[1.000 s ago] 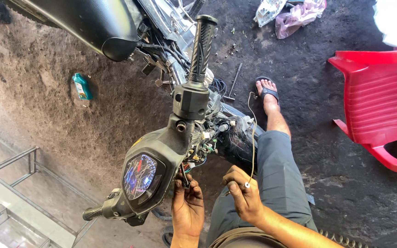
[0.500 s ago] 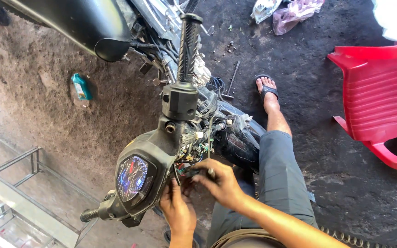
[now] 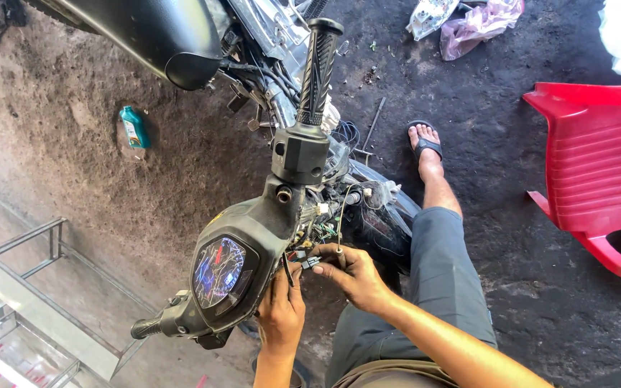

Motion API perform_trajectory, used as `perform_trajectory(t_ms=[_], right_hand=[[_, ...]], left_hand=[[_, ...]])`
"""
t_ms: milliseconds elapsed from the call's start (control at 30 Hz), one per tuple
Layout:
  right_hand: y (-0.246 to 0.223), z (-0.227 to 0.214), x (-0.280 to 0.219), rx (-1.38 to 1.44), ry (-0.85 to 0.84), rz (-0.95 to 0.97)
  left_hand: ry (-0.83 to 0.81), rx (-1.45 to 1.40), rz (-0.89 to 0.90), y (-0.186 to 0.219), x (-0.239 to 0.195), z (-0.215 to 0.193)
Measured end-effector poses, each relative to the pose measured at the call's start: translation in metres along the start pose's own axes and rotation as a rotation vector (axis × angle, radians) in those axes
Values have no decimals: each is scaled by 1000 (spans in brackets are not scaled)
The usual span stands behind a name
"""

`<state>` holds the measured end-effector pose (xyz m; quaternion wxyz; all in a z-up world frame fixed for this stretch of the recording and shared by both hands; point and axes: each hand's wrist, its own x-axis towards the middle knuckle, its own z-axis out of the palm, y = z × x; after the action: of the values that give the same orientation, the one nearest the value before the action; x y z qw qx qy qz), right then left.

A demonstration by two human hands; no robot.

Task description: The person works on the wiring of a motorcycle's handlebar area. They use a screwdriver to manipulate the wires and components behind the instrument cluster. The camera shakes significantly throughout the process.

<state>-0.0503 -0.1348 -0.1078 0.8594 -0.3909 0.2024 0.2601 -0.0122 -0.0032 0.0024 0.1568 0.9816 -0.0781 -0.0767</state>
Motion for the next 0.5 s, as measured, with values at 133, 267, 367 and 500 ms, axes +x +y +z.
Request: perform_trajectory(t_ms=[133, 267, 367, 500], right_hand=[[-11, 2, 0, -25, -23, -6], [-17, 0, 1, -62, -45, 35], [-14, -3, 2, -7, -70, 40], [-10, -6, 5, 33, -99, 51]], left_hand=[[21, -6, 25, -14, -9, 12], [19, -24, 0, -12, -9, 12], [-3, -109, -84, -11, -12, 13], [-56, -303, -282, -8, -14, 15]])
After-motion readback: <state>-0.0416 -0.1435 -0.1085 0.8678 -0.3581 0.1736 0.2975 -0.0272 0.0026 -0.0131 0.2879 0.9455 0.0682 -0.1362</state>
